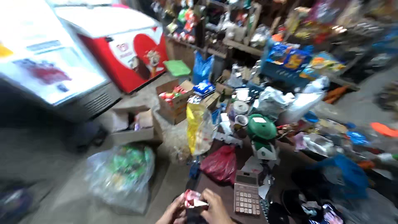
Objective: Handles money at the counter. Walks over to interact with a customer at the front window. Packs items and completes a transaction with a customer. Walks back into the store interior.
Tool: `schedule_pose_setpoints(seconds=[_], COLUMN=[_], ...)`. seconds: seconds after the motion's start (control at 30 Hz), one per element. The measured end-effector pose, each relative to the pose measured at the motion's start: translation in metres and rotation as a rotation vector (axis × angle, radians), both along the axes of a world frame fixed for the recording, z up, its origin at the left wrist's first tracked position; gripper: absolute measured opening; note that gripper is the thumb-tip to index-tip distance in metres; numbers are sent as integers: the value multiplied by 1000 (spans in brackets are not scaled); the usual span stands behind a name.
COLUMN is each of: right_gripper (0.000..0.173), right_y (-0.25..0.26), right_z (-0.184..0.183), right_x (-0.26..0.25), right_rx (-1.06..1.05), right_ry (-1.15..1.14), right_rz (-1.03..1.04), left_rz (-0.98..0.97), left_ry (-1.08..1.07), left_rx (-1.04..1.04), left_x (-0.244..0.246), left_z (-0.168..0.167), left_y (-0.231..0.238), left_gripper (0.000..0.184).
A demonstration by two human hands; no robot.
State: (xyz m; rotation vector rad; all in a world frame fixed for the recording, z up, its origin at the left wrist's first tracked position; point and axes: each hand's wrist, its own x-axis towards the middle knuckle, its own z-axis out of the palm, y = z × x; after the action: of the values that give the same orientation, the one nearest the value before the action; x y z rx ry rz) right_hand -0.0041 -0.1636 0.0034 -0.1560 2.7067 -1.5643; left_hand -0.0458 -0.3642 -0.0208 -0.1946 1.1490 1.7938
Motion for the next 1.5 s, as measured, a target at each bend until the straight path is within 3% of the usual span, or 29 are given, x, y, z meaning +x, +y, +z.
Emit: schedule_pose_setpoints(seconds=[0.1,0.23,0.33,0.47,0.6,0.73,0.87,1.0,1.13,1.17,1.23,1.3,1.5], right_gripper=[15,16,23,12,8,14,10,3,6,8,10,10,9], right_y=[-21,-46,-75,-134,-238,-388,-523,-619,-682,-693,-710,-727,-791], right_z=[-11,-12,-15,-11,-11,-9,12,22,24,25,24,18,4], right_x=[-4,-29,-45,-71,-99,-127,-163,-185,-215,-227,-254,-282,-351], right_rx=[6,-150,-380,-551,-509,-456,-580,-684,-638,-619,-588,-602,-506], right_ry=[12,-83,-250,-340,-279,-99,-173,-222,-235,-238,-257,-265,-405], right_rz=[162,283,353,479,543,467,426,462,462,457,451,473,555], left_rz=[0,146,176,272,489,732,750,748,842,889,979,1085,1312], left_ry=[-17,67,258,348,438,536,729,804,676,540,229,83,108], left_rx=[-51,-155,-238,-241,-315,-453,-481,-550,-500,-453,-329,-304,-133], left_x=[6,3,5,4,2,0,3,-9,-32,-39,-54,-67,-123], left_z=[10,19,20,17,10,15,34,33,29,32,30,21,6], left_y=[-12,-44,-85,-156,-245,-363,-477,-546,-592,-606,-642,-681,-763], left_gripper=[38,26,18,10,12,25,19,23,23,23,41,52,58])
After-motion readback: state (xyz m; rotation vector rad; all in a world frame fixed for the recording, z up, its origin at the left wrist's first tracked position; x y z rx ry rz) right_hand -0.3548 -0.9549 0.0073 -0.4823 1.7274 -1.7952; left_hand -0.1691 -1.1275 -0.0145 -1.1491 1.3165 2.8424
